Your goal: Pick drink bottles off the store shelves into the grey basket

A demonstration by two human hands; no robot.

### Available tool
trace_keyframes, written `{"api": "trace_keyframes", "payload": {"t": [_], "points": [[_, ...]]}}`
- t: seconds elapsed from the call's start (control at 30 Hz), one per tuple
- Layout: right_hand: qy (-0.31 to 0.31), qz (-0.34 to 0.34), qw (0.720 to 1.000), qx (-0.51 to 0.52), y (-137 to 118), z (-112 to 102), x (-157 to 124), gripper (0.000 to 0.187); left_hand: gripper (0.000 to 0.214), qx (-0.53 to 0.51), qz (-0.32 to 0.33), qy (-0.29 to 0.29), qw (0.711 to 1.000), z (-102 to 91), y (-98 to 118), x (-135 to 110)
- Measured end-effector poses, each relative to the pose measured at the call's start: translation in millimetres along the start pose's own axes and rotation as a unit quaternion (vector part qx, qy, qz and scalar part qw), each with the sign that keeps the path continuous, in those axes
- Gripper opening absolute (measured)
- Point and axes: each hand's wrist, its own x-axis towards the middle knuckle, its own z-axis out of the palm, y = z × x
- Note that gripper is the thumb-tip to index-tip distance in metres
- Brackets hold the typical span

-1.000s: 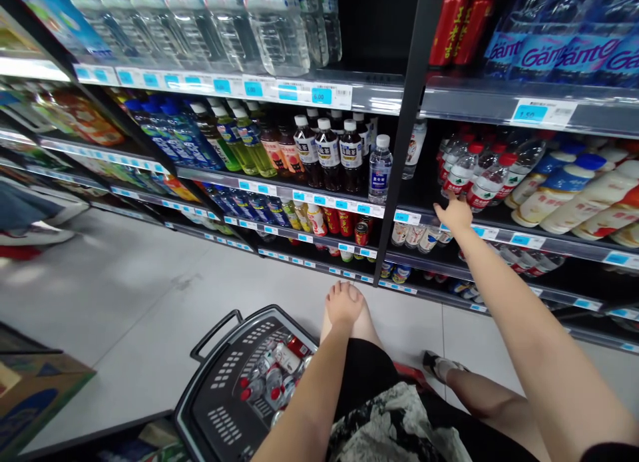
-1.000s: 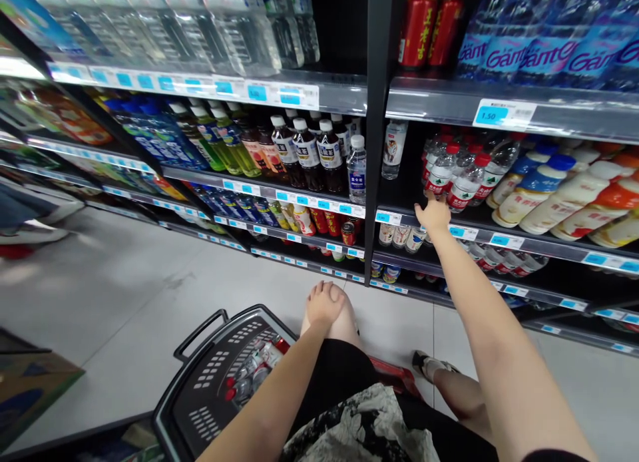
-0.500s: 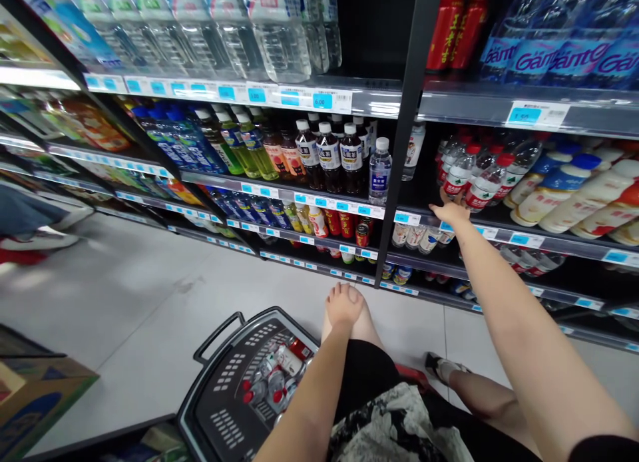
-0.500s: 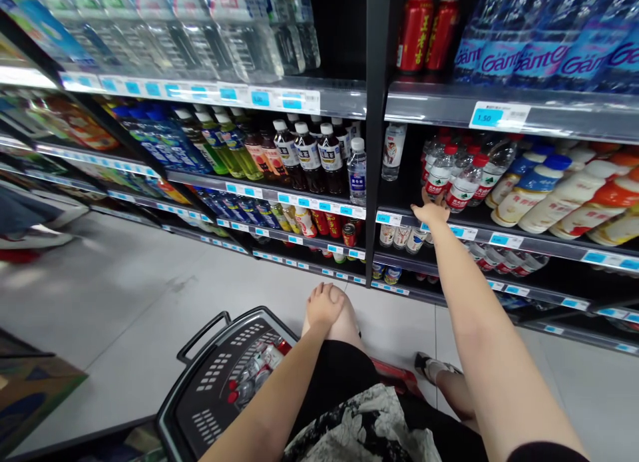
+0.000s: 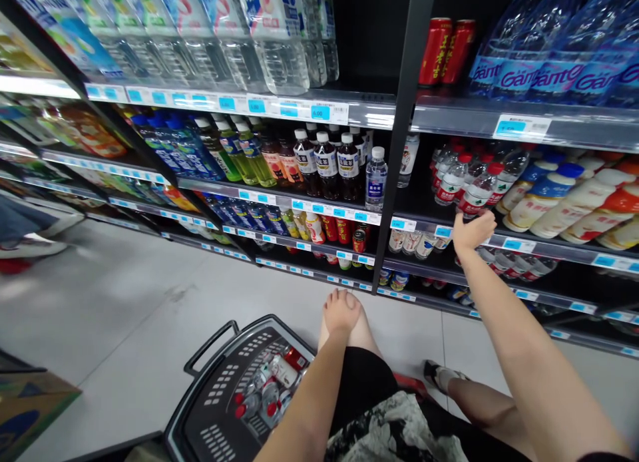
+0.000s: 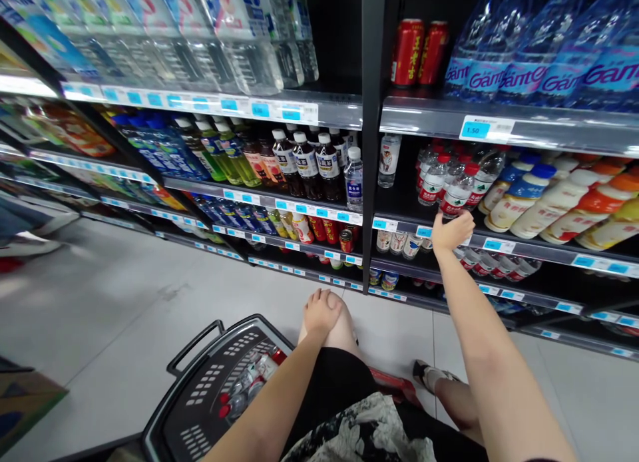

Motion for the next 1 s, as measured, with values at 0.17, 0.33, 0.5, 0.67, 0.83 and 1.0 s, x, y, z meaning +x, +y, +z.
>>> {"api": "trace_keyframes", "payload": {"t": [0.17,0.33,0.5,0.67,0.83,1.0], "points": [[-0.069,0.075,0.992,-0.069,2.3,-0.9,35.8,0.082,0.052,0.003,0.000,-0.002,1.000,4.6,0.6,0.8],[-0.130,0.075,0.985,-0.082,3.0,-0.4,49.7,0.076,0.054,0.002,0.001,-0.002,1.000,5.9,0.1,1.9],[-0.132,0.052,0.986,-0.087,6.9,-1.1,45.5,0.073,0.055,0.000,0.001,-0.004,1.000,4.7,-0.7,2.1],[-0.142,0.046,0.984,-0.092,7.8,-2.8,44.8,0.074,0.053,-0.002,0.002,-0.004,1.000,5.8,-1.6,2.7],[-0.149,0.037,0.984,-0.093,10.9,-2.2,46.2,0.072,0.054,0.002,0.001,-0.009,1.000,5.0,-1.4,3.1],[-0.148,0.040,0.984,-0.096,14.5,-2.7,48.1,0.074,0.054,0.004,0.003,-0.009,1.000,4.2,-0.9,2.4]]}}
